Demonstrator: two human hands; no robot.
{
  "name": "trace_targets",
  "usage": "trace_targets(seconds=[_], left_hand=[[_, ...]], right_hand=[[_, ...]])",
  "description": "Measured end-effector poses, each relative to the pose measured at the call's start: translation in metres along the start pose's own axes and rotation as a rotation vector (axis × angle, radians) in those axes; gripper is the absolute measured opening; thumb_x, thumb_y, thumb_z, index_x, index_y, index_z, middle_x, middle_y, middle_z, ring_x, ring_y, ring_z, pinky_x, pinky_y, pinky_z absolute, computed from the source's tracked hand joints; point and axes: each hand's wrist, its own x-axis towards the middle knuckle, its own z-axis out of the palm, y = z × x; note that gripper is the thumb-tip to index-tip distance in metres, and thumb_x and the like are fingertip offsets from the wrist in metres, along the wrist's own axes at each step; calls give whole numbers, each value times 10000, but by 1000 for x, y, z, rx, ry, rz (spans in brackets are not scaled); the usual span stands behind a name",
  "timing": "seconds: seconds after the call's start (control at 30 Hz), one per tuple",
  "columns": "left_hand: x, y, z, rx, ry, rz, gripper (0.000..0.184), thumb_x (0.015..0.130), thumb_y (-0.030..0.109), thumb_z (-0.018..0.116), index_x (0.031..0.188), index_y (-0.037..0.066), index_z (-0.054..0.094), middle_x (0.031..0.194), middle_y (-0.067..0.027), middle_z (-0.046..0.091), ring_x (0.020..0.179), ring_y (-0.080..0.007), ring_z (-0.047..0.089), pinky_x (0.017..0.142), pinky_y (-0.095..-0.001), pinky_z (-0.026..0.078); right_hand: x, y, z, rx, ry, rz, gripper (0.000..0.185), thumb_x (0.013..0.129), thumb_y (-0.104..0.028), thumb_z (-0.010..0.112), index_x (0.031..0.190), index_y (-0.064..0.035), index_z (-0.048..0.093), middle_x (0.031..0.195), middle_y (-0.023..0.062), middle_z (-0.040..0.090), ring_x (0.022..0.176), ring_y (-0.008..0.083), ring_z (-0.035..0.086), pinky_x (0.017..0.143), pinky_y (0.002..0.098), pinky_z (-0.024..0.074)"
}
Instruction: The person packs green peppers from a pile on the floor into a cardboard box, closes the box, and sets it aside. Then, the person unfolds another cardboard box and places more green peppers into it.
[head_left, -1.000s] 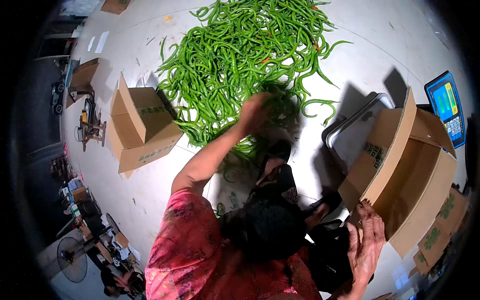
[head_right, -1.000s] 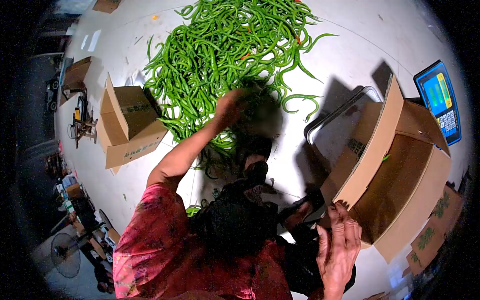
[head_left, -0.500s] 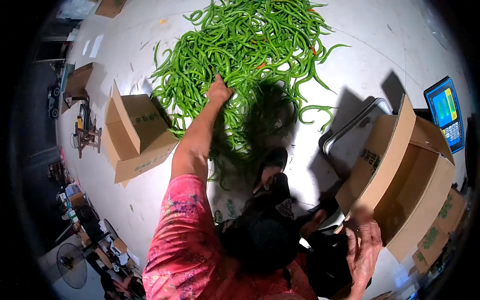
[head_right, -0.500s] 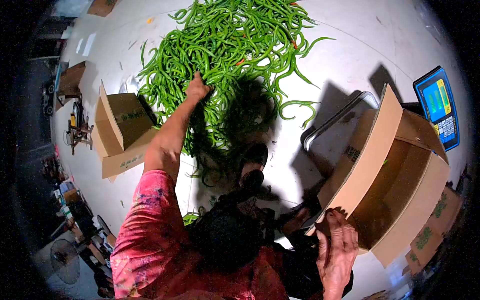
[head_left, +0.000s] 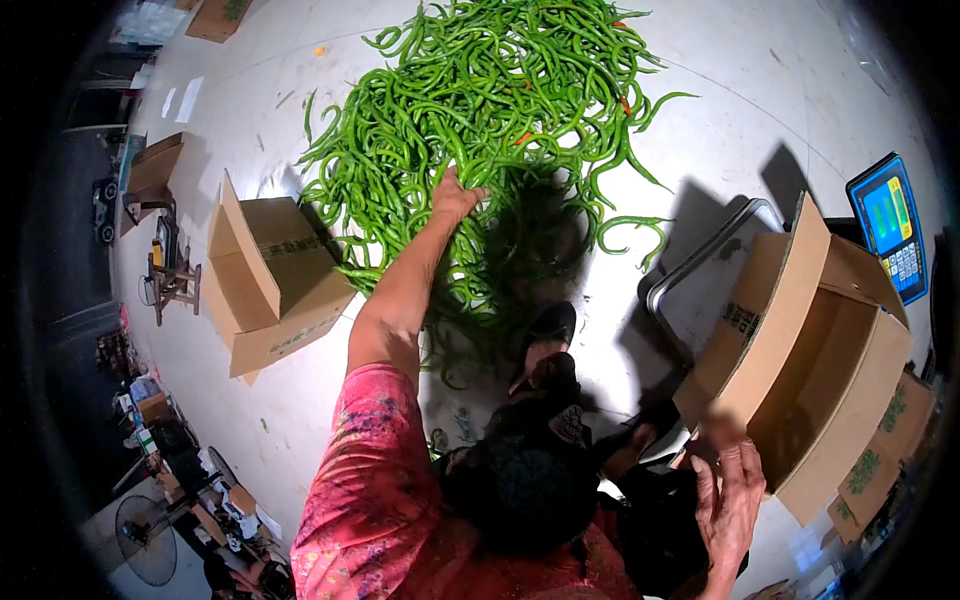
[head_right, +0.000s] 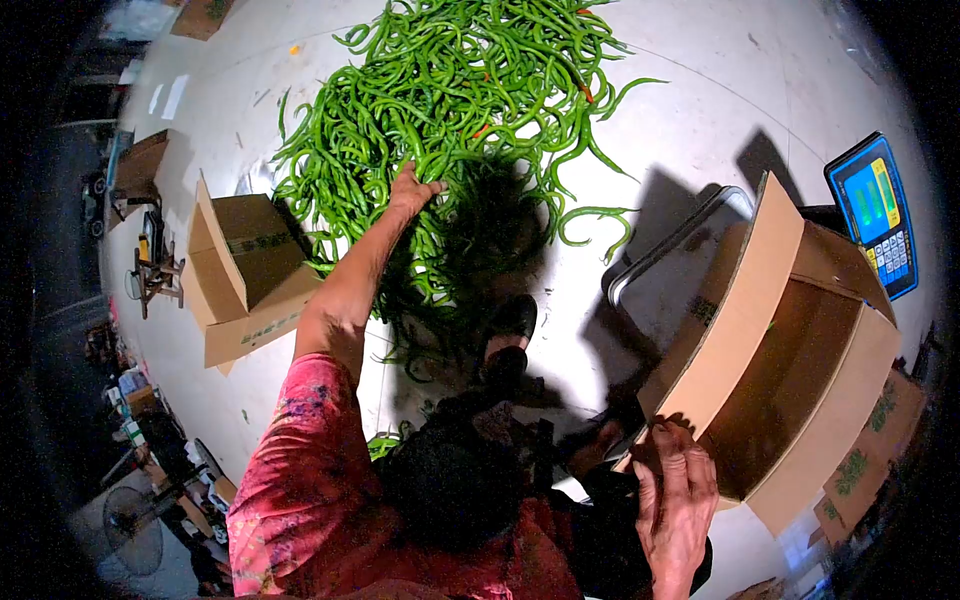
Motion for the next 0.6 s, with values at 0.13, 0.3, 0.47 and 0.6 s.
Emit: trace_targets(seconds=[0.13, 0.3, 0.47, 0.6], left_hand=[[-12, 0, -7, -179, -138, 60, 978, 682, 262, 814, 1449, -52, 294, 1176, -193, 635, 1033, -291, 626, 887, -362, 500], [-78, 34, -52, -722, -210, -160, 897, 749, 77, 755, 1459, -76, 228, 918, -107, 655, 670, -172, 594, 545, -280, 483], [-127, 50, -89, -920, -344, -128, 423, 785, 88, 723, 1162, 9, 549, 924, -84, 684, 747, -160, 618, 646, -303, 489], [-152, 54, -122, -1108, -366, -107, 303, 832, 121, 700, 1096, 25, 585, 908, -98, 682, 747, -174, 624, 654, -290, 518]], right_hand=[[1, -2, -3, 36, 16, 32, 393, 832, -51, 667, 1218, -35, 595, 1156, 204, 604, 1035, 392, 586, 920, 436, 466], [-5, -6, -5, 33, 71, -35, 394, 818, -28, 669, 1205, -26, 595, 1128, 204, 615, 1016, 393, 588, 904, 436, 468], [-17, -4, -11, 6, 87, -101, 366, 824, -47, 663, 1181, -10, 588, 1108, 216, 619, 989, 399, 587, 869, 445, 473], [-29, -5, -13, 31, 141, -160, 349, 824, -48, 660, 1161, 4, 584, 1054, 217, 621, 959, 410, 587, 848, 449, 473]])
